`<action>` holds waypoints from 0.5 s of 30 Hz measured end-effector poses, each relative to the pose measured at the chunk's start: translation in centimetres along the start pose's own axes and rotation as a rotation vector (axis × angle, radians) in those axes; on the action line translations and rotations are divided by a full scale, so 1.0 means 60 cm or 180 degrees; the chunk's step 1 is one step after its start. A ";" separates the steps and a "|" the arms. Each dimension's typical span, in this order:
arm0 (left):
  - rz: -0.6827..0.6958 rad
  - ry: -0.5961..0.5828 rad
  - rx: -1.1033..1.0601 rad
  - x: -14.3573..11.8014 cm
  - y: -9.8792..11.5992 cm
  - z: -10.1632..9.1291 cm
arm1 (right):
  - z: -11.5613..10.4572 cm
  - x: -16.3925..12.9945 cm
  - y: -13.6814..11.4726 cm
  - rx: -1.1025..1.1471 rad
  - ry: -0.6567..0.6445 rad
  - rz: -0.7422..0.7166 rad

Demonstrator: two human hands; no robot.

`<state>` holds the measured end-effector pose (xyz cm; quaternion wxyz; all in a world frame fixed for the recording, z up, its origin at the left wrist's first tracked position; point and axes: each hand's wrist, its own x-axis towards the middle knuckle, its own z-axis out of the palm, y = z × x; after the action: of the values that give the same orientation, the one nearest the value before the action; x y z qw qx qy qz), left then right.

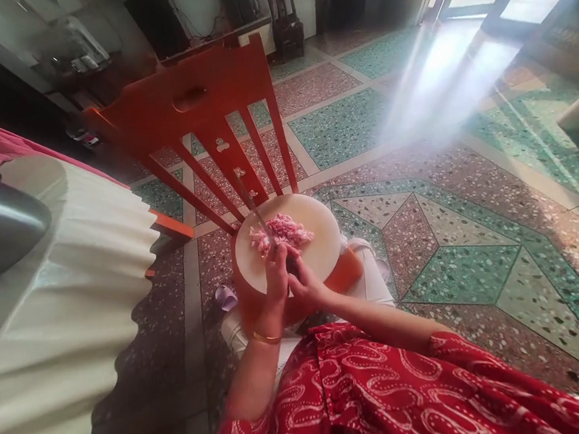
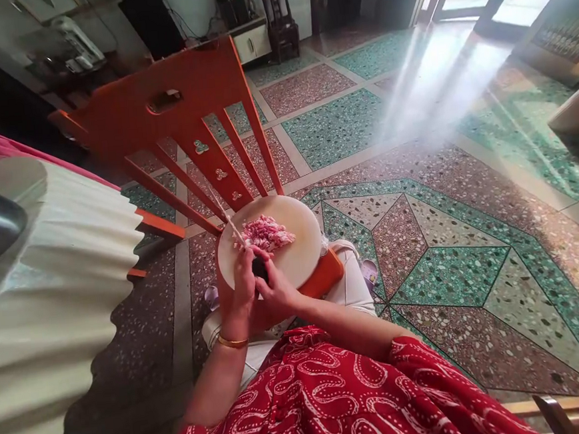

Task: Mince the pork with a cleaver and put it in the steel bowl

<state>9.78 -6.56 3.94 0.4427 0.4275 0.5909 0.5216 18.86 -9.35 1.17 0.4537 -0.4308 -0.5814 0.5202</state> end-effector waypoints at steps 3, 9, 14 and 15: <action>-0.0292 -0.0048 0.0243 0.005 -0.024 0.009 | 0.004 0.003 0.016 -0.0147 -0.0144 0.0346; -0.1171 0.0024 0.0272 0.009 -0.052 0.016 | 0.020 0.000 0.029 -0.0225 -0.0176 0.0628; -0.0014 0.0132 0.0308 0.003 -0.009 -0.007 | 0.030 0.008 0.021 -0.0276 -0.0346 0.0651; -0.0171 0.0187 0.0331 0.006 -0.012 -0.006 | 0.029 0.012 0.021 -0.0297 -0.0359 0.0693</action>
<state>9.31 -6.38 3.19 0.4162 0.4184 0.6412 0.4905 17.03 -8.94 -0.14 0.3406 -0.4821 -0.5793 0.5621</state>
